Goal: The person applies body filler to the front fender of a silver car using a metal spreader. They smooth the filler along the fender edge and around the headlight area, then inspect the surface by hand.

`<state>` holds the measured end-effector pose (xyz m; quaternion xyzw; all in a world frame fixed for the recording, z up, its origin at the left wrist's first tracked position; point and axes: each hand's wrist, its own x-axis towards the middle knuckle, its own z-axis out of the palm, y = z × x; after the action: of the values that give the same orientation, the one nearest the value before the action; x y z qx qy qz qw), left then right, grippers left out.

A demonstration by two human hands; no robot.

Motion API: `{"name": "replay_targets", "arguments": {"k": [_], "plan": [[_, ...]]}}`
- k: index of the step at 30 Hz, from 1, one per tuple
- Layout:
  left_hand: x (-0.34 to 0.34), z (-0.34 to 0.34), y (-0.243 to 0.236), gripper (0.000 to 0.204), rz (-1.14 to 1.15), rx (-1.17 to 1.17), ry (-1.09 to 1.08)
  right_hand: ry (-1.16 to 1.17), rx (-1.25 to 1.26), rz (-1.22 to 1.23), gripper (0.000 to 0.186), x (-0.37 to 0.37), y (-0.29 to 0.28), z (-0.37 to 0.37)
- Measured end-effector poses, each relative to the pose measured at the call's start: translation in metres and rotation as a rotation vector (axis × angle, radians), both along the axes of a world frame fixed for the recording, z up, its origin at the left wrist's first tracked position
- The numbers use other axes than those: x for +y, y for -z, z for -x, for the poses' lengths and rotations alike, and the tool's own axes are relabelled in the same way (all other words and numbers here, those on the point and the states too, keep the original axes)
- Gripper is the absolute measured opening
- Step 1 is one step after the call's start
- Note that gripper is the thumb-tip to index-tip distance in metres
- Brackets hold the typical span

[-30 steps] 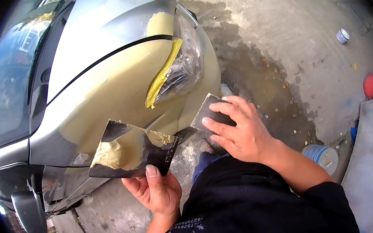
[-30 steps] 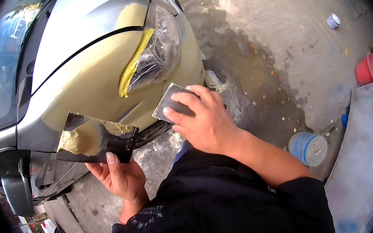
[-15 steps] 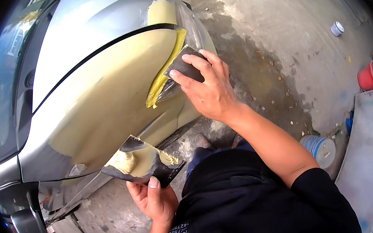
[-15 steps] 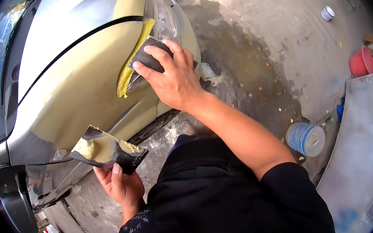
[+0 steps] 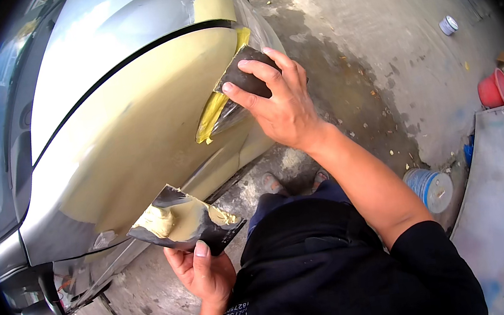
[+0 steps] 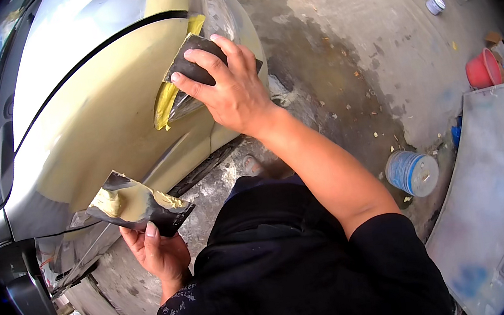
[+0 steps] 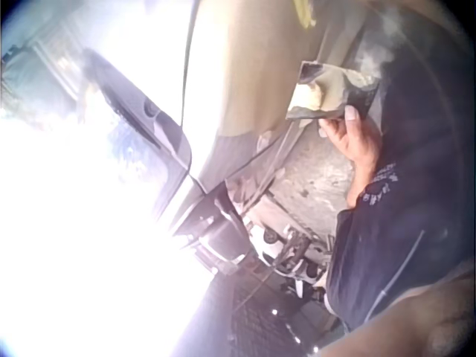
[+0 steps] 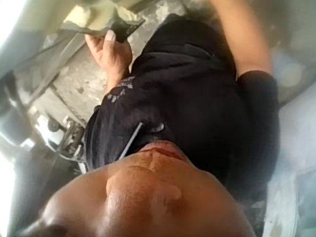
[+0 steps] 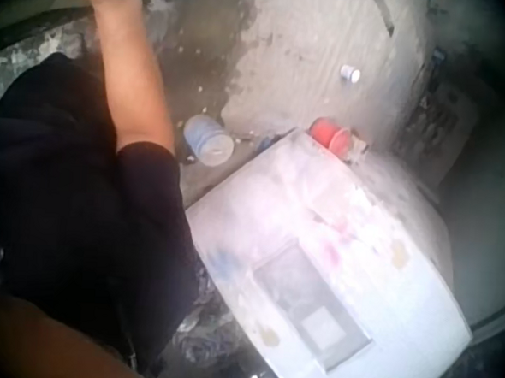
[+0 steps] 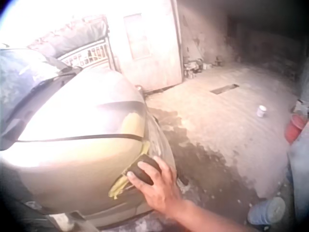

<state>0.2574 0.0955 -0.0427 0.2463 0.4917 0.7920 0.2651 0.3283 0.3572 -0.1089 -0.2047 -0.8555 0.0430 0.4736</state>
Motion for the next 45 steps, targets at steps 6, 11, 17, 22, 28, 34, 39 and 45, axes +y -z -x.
{"name": "replay_targets", "arguments": {"k": [6,11,17,22,28,34,39,45], "plan": [[0.002,-0.002,-0.004,0.053,0.039,-0.006,-0.079,-0.035,0.049,0.063,0.04,-0.005,-0.006,-0.009],[0.007,0.001,-0.01,0.056,0.016,-0.157,-0.047,-0.391,0.209,0.542,0.037,-0.04,-0.029,-0.035],[0.029,0.0,-0.011,0.053,-0.037,-0.246,0.048,-0.983,0.189,0.823,0.036,-0.086,-0.027,-0.063],[0.018,0.004,-0.012,0.053,-0.053,-0.147,0.027,-0.378,-0.107,0.334,0.033,-0.047,-0.022,-0.055],[0.017,0.011,-0.011,0.053,-0.039,-0.135,0.04,-0.07,-0.141,-0.117,0.029,0.009,-0.028,-0.028],[0.011,0.009,-0.006,0.053,-0.039,-0.157,0.032,-0.117,-0.155,-0.184,0.034,0.016,-0.033,-0.017],[0.011,0.007,-0.006,0.052,-0.019,-0.155,-0.01,-0.074,-0.183,-0.227,0.026,0.018,-0.033,-0.014],[0.01,0.008,-0.003,0.054,-0.002,-0.169,-0.02,-0.058,-0.206,-0.196,0.029,0.028,-0.034,-0.023]]}}
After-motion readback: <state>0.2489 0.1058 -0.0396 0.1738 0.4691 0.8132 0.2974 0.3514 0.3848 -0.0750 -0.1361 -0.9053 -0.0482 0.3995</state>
